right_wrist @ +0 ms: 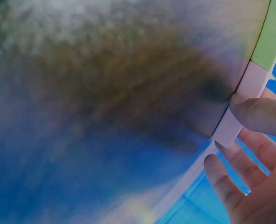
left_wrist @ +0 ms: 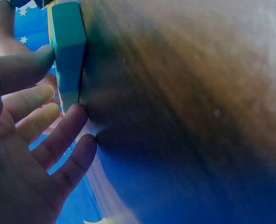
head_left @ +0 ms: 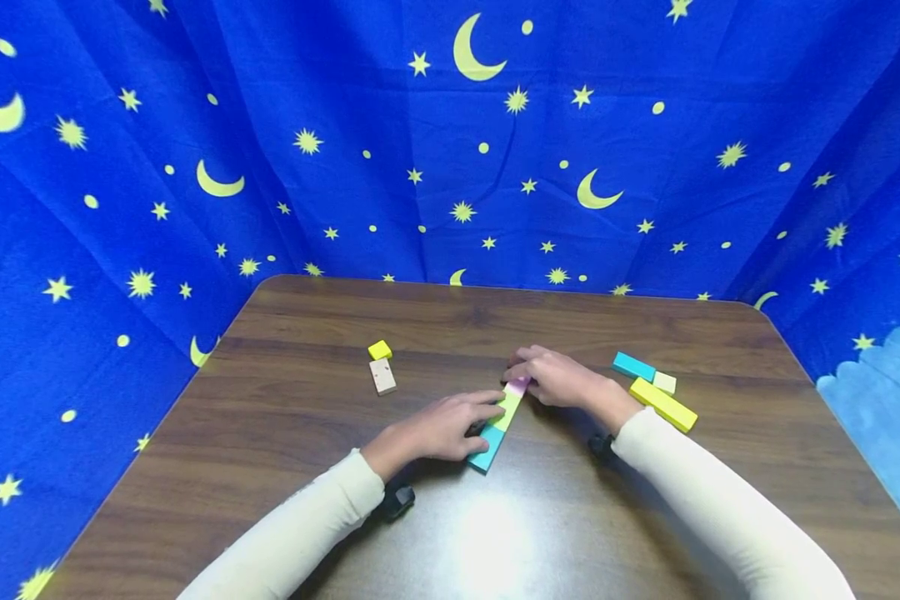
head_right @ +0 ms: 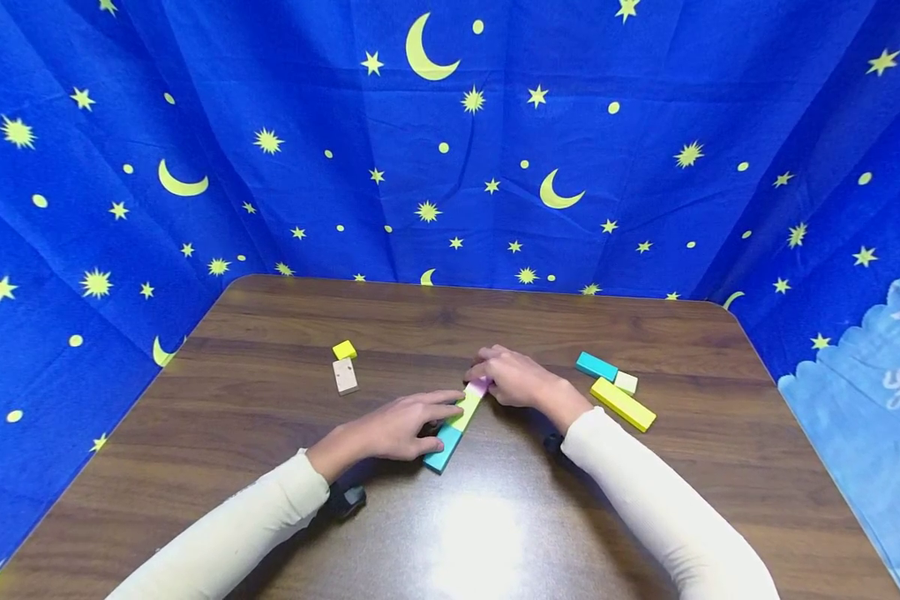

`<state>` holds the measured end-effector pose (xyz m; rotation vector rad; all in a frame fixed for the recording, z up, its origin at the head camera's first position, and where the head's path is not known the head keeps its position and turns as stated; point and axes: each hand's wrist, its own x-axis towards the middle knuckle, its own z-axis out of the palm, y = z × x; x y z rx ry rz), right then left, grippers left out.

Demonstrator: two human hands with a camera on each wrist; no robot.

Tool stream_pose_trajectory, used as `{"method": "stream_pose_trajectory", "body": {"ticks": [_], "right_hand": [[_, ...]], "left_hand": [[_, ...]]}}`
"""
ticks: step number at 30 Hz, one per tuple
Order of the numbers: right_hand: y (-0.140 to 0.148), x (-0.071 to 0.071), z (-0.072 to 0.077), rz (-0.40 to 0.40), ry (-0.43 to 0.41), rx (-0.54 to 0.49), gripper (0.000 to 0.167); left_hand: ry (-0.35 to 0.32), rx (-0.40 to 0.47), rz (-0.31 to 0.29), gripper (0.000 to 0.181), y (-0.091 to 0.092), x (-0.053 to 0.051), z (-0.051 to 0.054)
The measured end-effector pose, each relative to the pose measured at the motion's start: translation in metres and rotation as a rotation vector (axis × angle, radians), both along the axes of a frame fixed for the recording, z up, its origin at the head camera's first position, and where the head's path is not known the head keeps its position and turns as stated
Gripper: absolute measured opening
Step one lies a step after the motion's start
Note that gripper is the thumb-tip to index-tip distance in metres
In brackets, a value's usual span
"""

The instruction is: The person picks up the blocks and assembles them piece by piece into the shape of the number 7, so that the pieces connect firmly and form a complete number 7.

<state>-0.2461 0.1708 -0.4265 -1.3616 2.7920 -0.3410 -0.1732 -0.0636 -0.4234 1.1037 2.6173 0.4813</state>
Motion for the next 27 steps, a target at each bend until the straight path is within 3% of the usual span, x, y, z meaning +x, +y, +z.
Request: {"method": "stream_pose_trajectory", "body": {"ticks": [6,16,27], "right_hand": [[0.0,0.0,-0.003,0.017,0.037,-0.031,0.035],[-0.001,0.0,-0.003,0.015,0.003,-0.037,0.034],[0.0,0.001,-0.004,0.016,-0.006,-0.047,0.034]], "left_hand": [[-0.027,-0.031,-0.001,0.058,0.002,-0.003,0.0],[-0.084,-0.028,-0.035,0.071,0.003,-0.009,-0.002],[-0.127,-0.012,-0.029,0.075,0.004,-0.011,-0.004]]}}
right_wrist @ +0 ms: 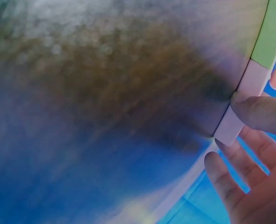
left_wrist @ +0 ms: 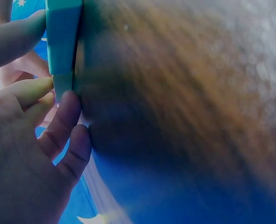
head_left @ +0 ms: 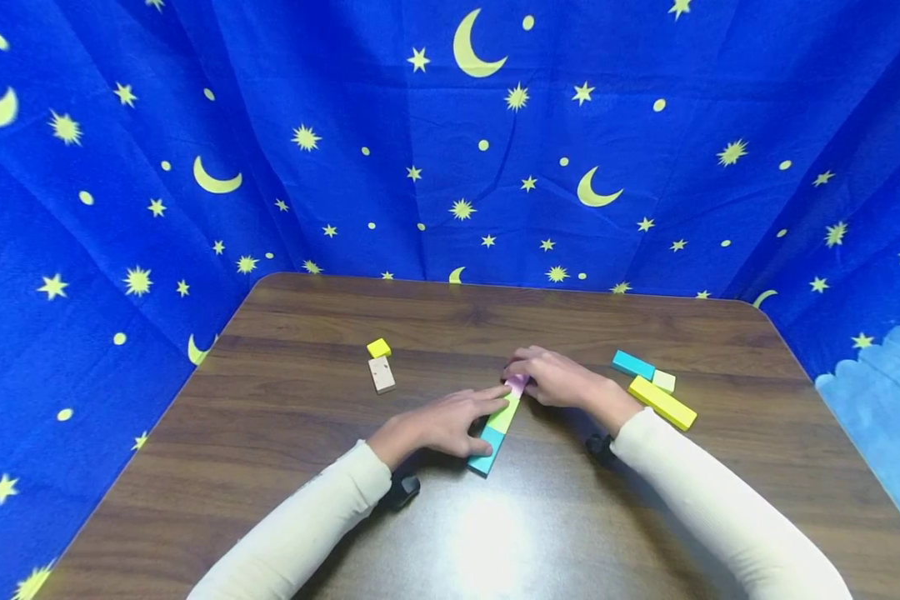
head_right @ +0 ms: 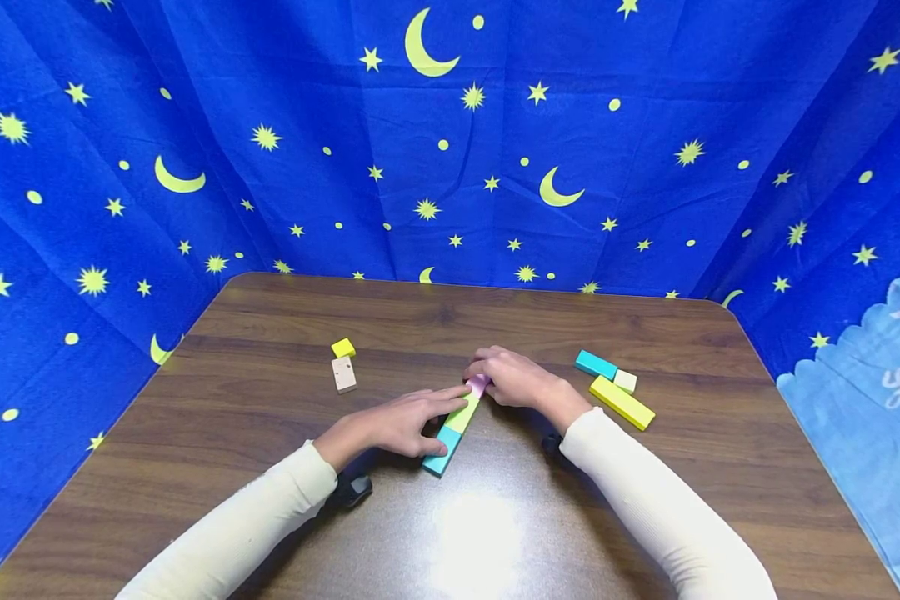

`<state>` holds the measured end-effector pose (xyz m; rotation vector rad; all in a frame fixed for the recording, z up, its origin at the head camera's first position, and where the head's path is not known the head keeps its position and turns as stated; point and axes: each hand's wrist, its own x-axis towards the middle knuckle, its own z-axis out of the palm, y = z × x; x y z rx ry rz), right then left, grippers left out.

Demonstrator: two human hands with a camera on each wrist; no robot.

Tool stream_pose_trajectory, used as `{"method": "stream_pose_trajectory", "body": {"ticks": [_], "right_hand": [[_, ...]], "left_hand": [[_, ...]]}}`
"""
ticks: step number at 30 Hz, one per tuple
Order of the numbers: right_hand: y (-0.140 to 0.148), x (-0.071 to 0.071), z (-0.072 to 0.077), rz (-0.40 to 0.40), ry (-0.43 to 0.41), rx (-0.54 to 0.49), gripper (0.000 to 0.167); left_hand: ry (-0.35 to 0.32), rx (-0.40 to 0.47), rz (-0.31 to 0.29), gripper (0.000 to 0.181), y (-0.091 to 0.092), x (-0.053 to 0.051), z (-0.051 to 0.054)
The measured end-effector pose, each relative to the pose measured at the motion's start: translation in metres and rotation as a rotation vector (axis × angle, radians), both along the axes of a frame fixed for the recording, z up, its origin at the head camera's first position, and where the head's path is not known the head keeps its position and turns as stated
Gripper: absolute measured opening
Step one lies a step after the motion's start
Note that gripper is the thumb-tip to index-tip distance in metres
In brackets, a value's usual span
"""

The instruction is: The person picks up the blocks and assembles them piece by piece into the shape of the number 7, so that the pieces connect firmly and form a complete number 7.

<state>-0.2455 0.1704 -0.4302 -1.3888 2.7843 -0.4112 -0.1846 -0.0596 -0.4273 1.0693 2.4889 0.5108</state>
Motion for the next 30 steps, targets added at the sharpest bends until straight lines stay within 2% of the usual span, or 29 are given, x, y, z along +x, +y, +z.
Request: {"method": "stream_pose_trajectory", "body": {"ticks": [12,21,30], "right_hand": [[-0.0004,0.0008,0.0006,0.004,0.011,-0.011,0.035],[-0.0015,0.0023,0.0017,-0.012,-0.017,0.0,0.035],[-0.0008,0.0026,0.0043,-0.023,-0.021,0.024,0.036]], "left_hand": [[-0.007,0.002,-0.015,0.08,-0.0006,-0.0037,-0.0036],[-0.046,0.005,-0.005,0.08,-0.0012,-0.0046,-0.0034],[-0.028,0.005,-0.006,0.08,-0.0006,-0.0058,-0.0046]]}}
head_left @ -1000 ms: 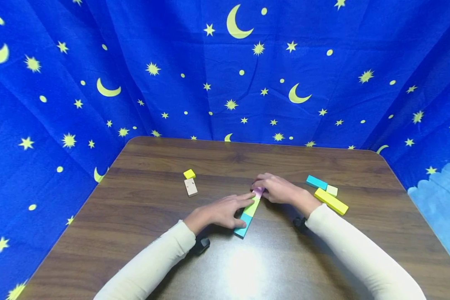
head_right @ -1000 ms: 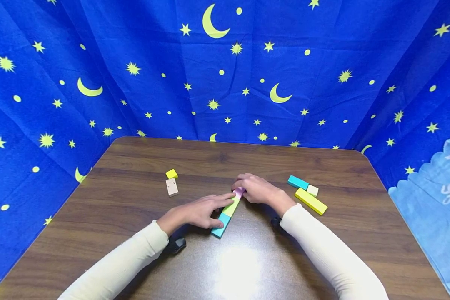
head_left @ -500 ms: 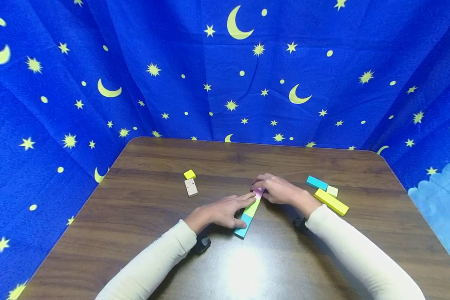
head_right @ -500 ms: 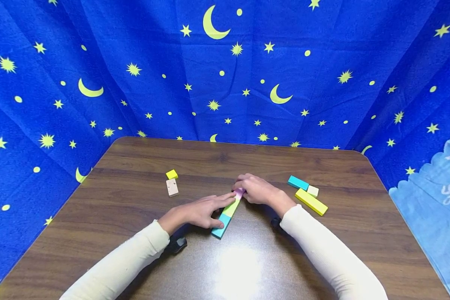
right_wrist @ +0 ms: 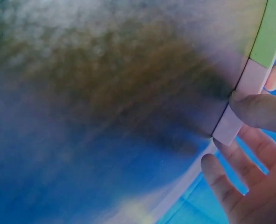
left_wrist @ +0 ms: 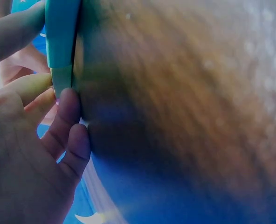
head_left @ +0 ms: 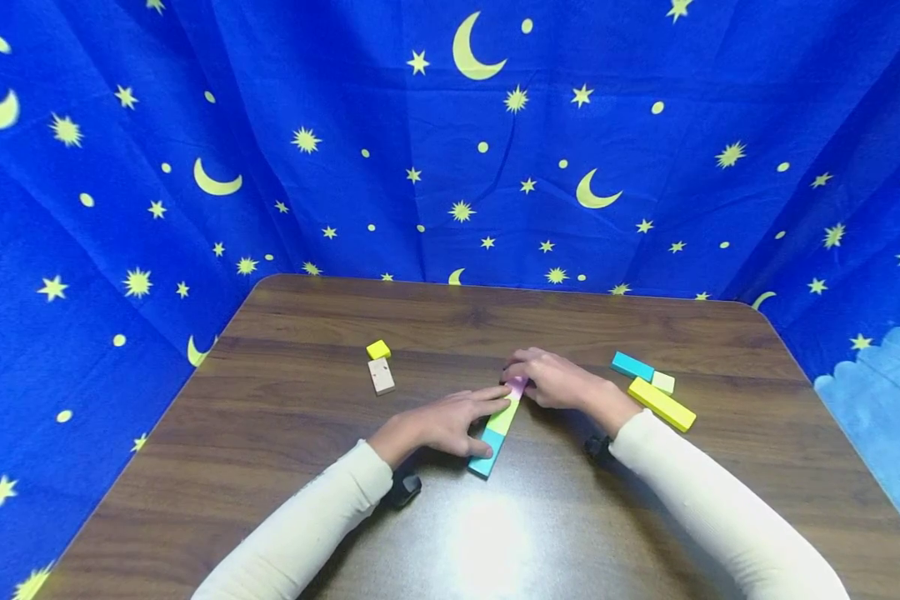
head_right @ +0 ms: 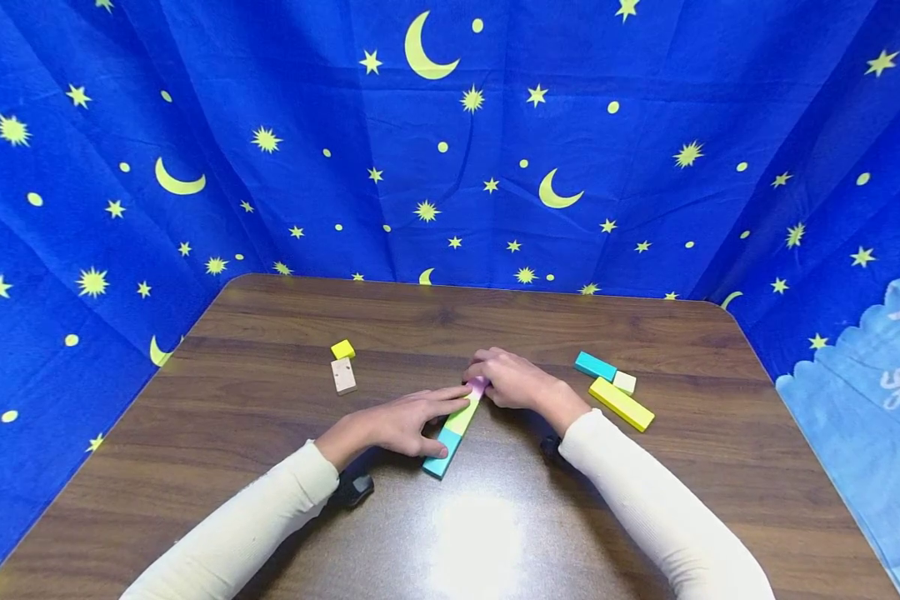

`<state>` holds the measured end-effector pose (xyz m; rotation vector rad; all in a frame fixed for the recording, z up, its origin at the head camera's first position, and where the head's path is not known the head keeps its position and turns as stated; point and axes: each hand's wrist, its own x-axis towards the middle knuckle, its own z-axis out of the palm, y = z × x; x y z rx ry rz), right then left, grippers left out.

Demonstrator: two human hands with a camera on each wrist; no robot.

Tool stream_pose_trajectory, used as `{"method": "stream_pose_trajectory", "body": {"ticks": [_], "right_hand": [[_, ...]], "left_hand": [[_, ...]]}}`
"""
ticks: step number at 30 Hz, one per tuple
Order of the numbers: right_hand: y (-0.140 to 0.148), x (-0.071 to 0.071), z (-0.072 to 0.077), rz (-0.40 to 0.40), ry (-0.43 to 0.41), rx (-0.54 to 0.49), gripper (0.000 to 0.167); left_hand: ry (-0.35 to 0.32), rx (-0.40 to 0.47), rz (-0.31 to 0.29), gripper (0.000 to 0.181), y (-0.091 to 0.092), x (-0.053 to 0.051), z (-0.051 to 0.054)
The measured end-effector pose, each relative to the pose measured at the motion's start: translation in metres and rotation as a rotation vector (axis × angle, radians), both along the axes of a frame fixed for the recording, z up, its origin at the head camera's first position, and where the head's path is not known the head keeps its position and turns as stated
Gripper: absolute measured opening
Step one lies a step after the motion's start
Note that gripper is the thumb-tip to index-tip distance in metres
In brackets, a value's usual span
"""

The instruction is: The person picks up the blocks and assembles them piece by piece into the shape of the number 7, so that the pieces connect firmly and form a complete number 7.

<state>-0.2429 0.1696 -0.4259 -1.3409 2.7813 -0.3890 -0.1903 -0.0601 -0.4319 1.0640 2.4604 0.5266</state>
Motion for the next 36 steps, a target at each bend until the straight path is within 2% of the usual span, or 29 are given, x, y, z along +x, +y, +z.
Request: {"method": "stream_pose_trajectory", "body": {"ticks": [8,16,21,28,36], "right_hand": [[-0.003,-0.001,0.0,-0.011,-0.017,0.018,0.035],[0.006,0.0,0.005,-0.065,-0.06,0.037,0.048],[0.026,-0.002,0.015,-0.13,-0.042,0.032,0.045],[0.066,-0.009,0.024,-0.182,-0.001,0.059,0.042],[0.103,-0.012,0.029,-0.273,-0.04,0.091,0.04]], "left_hand": [[0.01,-0.013,-0.003,0.078,-0.001,0.001,-0.001],[-0.004,-0.011,0.003,0.078,-0.001,0.001,0.0],[0.005,-0.018,0.016,0.076,-0.001,0.001,0.001],[0.043,-0.029,0.035,0.076,-0.001,0.002,0.001],[0.068,-0.036,0.03,0.076,-0.002,0.002,0.001]]}}
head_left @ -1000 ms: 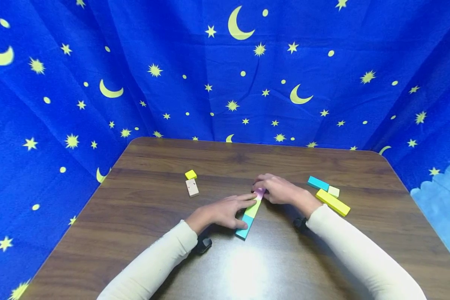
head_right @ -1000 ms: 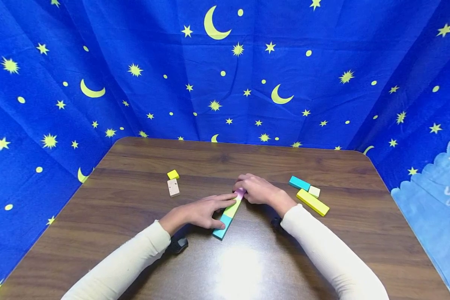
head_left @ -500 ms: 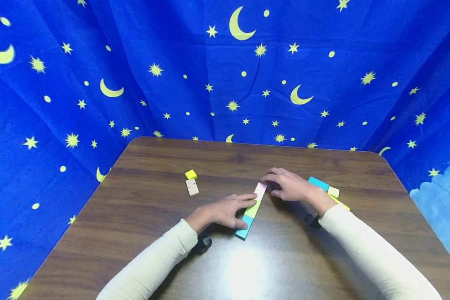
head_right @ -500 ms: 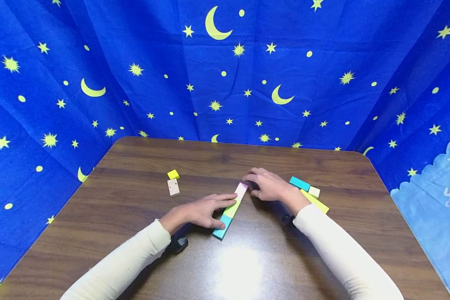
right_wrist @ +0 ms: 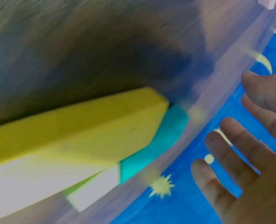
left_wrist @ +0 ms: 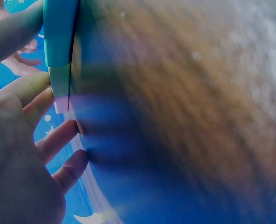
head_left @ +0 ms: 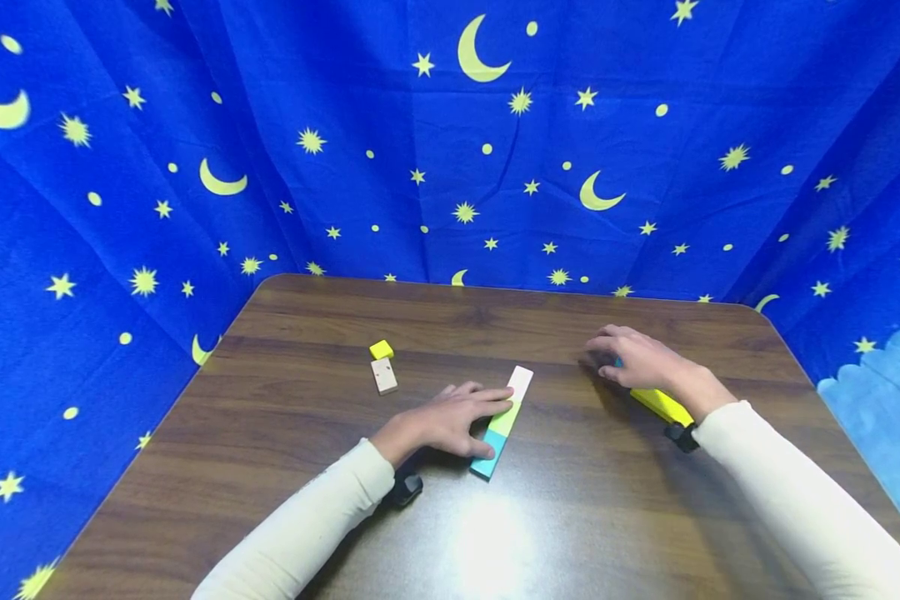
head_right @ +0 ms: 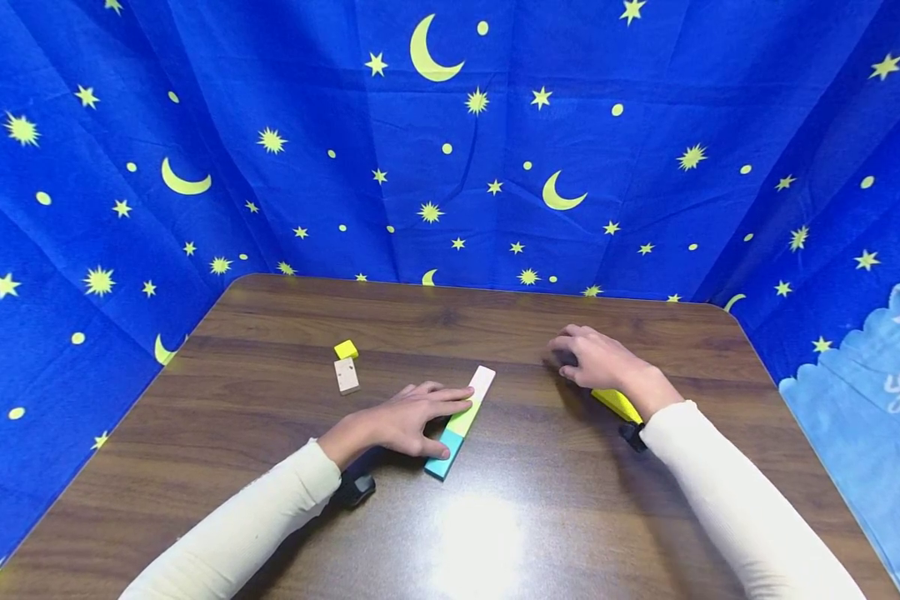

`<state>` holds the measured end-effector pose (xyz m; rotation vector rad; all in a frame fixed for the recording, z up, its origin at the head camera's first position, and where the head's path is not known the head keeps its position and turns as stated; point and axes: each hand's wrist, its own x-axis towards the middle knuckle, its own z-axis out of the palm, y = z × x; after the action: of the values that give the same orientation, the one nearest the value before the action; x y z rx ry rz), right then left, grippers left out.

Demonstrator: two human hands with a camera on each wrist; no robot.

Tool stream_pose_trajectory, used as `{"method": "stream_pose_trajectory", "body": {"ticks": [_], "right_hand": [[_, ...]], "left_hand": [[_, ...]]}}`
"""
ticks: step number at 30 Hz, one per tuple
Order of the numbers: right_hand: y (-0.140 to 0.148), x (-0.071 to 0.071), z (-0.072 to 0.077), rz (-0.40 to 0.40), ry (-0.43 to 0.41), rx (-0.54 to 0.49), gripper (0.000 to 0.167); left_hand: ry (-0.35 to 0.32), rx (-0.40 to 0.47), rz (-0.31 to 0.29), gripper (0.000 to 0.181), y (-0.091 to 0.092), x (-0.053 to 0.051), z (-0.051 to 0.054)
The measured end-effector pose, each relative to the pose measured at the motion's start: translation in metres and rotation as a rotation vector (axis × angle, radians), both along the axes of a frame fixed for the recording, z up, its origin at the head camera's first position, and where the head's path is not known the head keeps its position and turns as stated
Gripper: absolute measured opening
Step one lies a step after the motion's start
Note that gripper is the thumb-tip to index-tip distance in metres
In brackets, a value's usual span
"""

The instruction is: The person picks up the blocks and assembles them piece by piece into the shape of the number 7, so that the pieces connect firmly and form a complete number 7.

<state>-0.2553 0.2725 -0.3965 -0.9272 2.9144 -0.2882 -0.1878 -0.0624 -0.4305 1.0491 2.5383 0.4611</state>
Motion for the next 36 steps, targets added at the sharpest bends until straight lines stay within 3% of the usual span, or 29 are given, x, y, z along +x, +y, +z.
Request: {"method": "stream_pose_trajectory", "body": {"ticks": [9,25,30,36], "right_hand": [[0.03,0.011,-0.004,-0.027,0.021,-0.006,0.039],[0.063,0.06,-0.012,-0.118,0.072,-0.001,0.03],[0.062,0.065,-0.019,-0.114,0.087,0.007,0.029],[0.064,0.067,-0.025,-0.098,0.165,-0.015,0.035]], "left_hand": [[0.017,-0.014,0.001,0.076,0.0,-0.001,-0.001],[0.001,-0.016,-0.002,0.076,-0.001,0.0,0.002],[0.009,-0.023,-0.007,0.076,-0.001,-0.001,0.001],[-0.001,-0.017,-0.021,0.075,0.0,-0.001,0.002]]}}
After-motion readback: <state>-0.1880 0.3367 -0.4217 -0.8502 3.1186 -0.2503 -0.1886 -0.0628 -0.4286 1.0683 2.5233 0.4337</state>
